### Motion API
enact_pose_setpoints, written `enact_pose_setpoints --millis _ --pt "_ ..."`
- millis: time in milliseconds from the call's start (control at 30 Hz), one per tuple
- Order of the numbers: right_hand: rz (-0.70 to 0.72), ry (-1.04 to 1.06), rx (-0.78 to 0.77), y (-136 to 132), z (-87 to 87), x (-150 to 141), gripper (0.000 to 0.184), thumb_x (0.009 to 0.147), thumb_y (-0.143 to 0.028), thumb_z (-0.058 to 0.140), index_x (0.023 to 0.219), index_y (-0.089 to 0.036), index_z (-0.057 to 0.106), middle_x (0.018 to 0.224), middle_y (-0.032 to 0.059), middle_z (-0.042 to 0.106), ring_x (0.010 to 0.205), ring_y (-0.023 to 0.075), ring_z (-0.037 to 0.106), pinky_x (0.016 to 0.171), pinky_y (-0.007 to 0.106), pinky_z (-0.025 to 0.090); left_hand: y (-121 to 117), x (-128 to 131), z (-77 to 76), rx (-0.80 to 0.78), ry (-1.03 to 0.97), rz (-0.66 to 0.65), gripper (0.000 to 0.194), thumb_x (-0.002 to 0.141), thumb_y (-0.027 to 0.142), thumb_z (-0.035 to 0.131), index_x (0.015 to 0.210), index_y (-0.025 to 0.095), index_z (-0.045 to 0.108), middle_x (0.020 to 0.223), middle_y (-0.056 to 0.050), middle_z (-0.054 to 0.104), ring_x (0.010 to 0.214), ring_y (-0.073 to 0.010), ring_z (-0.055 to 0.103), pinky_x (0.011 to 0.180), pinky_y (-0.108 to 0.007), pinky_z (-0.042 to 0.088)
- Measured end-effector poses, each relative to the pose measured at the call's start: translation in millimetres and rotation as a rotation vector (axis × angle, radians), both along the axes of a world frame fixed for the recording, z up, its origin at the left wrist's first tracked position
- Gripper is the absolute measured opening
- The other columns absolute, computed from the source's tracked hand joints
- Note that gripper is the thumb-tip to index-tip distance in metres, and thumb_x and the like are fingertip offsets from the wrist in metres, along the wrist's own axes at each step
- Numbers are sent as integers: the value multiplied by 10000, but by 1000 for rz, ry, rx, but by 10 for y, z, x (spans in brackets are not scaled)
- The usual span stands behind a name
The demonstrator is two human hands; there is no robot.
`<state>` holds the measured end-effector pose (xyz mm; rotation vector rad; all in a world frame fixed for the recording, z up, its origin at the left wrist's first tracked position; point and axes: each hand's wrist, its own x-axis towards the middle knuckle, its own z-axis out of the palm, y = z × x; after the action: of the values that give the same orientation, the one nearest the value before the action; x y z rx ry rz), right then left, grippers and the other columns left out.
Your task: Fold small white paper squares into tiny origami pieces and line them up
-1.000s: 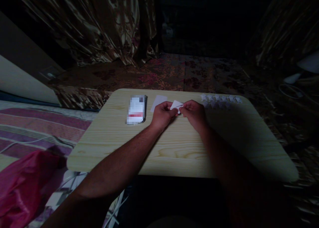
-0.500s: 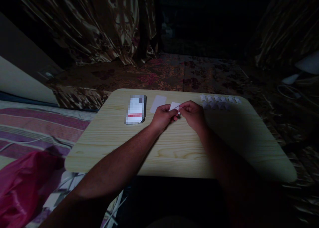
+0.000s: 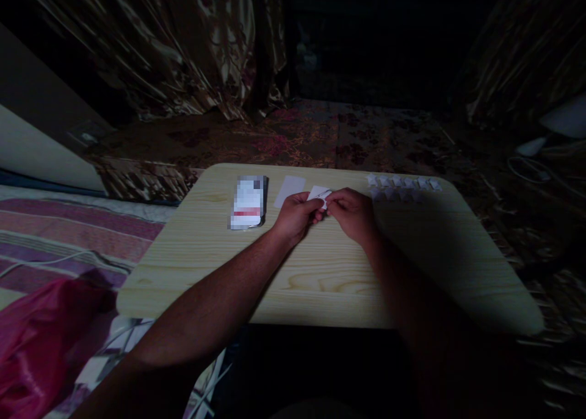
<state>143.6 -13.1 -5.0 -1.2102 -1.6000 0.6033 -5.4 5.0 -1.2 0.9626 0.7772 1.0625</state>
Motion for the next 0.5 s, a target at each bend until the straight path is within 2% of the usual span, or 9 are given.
enact_pose_setpoints --millis 200,367,500 --pt "-20 -134 120 -24 59 5 121 818 -217 566 787 -230 682 802 21 649 721 158 608 685 277 477 0 6 -31 33 33 38 134 657 211 696 705 107 626 597 -18 618 456 -64 506 426 -193 344" --pt "-18 -160 126 -36 80 10 130 826 -211 552 781 -230 672 807 21 650 737 158 607 686 273 470 2 14 -34 29 37 45 160 647 230 710 719 111 629 607 -18 624 458 -67 510 432 -195 353" --pt "-27 -105 91 -40 63 -8 99 829 -246 559 816 -226 656 805 23 660 733 161 617 683 281 483 -11 20 -21 63 77 78 166 660 245 715 725 118 631 597 -14 619 450 -66 502 434 -195 358"
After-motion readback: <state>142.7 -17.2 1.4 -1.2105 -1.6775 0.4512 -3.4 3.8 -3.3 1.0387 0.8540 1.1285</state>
